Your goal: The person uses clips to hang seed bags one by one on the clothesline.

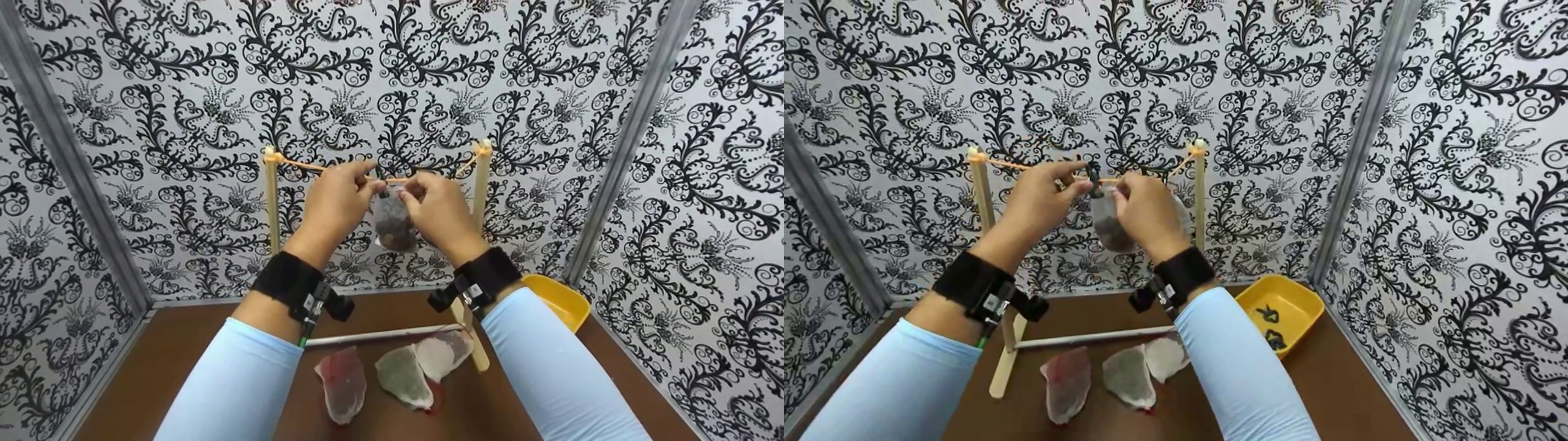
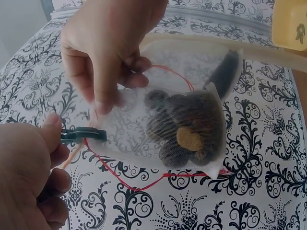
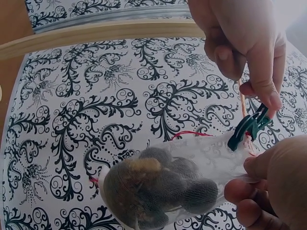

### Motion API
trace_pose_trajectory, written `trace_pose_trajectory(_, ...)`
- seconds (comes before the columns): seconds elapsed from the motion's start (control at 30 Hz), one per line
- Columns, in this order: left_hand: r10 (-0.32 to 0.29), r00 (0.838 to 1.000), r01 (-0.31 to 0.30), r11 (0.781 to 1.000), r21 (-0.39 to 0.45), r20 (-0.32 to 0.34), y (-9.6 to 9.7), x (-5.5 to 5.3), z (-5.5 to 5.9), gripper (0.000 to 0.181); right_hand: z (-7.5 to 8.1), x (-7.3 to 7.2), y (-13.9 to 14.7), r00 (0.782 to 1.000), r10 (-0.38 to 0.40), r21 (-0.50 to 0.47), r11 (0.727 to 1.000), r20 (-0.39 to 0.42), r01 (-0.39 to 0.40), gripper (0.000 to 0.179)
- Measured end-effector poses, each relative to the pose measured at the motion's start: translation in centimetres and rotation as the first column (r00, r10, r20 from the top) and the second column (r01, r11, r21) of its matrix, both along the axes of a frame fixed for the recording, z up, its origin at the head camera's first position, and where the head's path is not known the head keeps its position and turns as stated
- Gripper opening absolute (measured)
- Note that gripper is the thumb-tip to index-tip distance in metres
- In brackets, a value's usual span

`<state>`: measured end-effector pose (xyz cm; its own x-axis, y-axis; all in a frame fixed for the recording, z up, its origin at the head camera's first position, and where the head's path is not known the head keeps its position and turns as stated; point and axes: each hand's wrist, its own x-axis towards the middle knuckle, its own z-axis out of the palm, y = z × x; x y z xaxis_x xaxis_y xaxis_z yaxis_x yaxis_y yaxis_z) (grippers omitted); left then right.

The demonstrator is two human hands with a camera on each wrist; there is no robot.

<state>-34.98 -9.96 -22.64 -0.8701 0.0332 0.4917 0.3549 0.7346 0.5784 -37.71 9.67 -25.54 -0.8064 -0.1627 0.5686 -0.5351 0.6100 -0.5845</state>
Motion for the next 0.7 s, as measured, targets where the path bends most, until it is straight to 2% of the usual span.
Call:
trace_pose_trajectory(0.1, -0.023, 1.0, 0.023, 1.0, 0.021, -0.01, -0.3, 0.3, -0.7, 0.053, -0.5, 0.0, 0.1, 1.0, -0.007, 0.029, 1.0, -0.009, 0.007, 0.01)
trace_pose_trajectory(0.17, -0.026, 0.999, 0.028, 0.999, 0.036, -0.046, -0.8, 0.7, -1.2, 0.051, -0.9, 0.0, 0.1, 1.0, -0.017, 0.05, 0.999, -0.025, 0.018, 0.01)
trace_pose_trajectory(0.3, -0.03, 0.985, 0.046, 0.994, 0.095, -0.173, -2.1, 1.8, -2.8, 0.04, -1.6, 0.0, -0.1, 0.996, -0.04, 0.084, 0.995, -0.075, 0.046, 0.008)
trace_pose_trajectory(0.4, -0.025, 0.972, 0.058, 0.989, 0.138, -0.234, -3.2, 3.0, -4.5, 0.027, -2.0, 0.0, -0.3, 0.992, -0.045, 0.114, 0.992, -0.119, 0.058, 0.01)
trace_pose_trajectory(0.5, -0.014, 0.971, 0.056, 0.984, 0.169, -0.238, -4.5, 4.2, -6.9, 0.018, -2.4, 0.1, -0.4, 0.99, -0.025, 0.129, 0.991, -0.136, 0.043, 0.011)
trace_pose_trajectory(0.57, 0.006, 0.974, 0.038, 0.982, 0.186, -0.227, -5.5, 4.6, -9.1, 0.015, -2.7, 0.1, -0.3, 0.992, -0.01, 0.12, 0.992, -0.127, 0.026, 0.012)
trace_pose_trajectory(0.7, 0.064, 0.992, -0.039, 0.975, 0.22, -0.109, -7.2, 5.2, -14.2, 0.012, -3.3, 0.3, -0.1, 0.993, 0.019, 0.103, 0.995, -0.114, -0.008, 0.011)
